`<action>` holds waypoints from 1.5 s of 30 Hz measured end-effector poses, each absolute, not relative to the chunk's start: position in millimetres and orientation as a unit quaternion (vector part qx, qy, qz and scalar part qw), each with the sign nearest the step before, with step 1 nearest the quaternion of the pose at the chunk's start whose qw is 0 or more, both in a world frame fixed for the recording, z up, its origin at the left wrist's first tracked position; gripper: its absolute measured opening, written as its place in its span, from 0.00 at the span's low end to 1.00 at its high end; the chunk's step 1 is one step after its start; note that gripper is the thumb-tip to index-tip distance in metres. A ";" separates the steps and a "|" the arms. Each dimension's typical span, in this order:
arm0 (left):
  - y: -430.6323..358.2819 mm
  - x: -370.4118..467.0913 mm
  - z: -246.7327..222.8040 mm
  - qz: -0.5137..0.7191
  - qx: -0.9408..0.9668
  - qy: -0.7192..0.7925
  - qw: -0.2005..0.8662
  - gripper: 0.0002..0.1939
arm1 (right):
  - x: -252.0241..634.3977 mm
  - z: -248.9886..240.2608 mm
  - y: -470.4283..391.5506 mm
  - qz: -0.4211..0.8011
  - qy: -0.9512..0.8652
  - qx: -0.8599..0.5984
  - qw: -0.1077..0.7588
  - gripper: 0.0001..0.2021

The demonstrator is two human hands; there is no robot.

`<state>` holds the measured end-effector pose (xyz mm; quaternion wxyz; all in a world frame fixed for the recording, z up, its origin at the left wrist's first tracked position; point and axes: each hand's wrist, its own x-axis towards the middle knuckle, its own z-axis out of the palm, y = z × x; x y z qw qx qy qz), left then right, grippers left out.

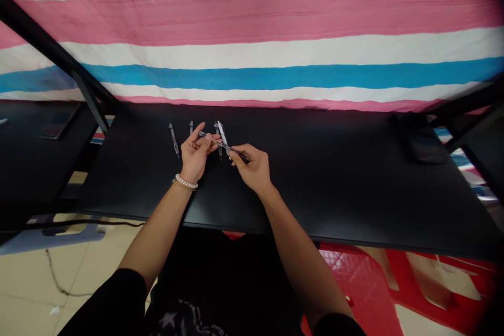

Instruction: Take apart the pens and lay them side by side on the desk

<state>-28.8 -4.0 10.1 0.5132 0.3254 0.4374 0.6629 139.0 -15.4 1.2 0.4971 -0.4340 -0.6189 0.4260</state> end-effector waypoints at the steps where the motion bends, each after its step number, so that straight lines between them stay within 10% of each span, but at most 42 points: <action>1: -4.3 -28.5 10.2 0.659 0.331 0.437 0.515 0.37 | 139.1 1.6 -15.6 0.421 -0.618 -0.441 0.497 0.12; 45: -2.2 -28.8 3.8 0.658 0.318 0.445 0.517 0.38 | 137.3 7.2 -13.4 0.405 -0.584 -0.457 0.534 0.07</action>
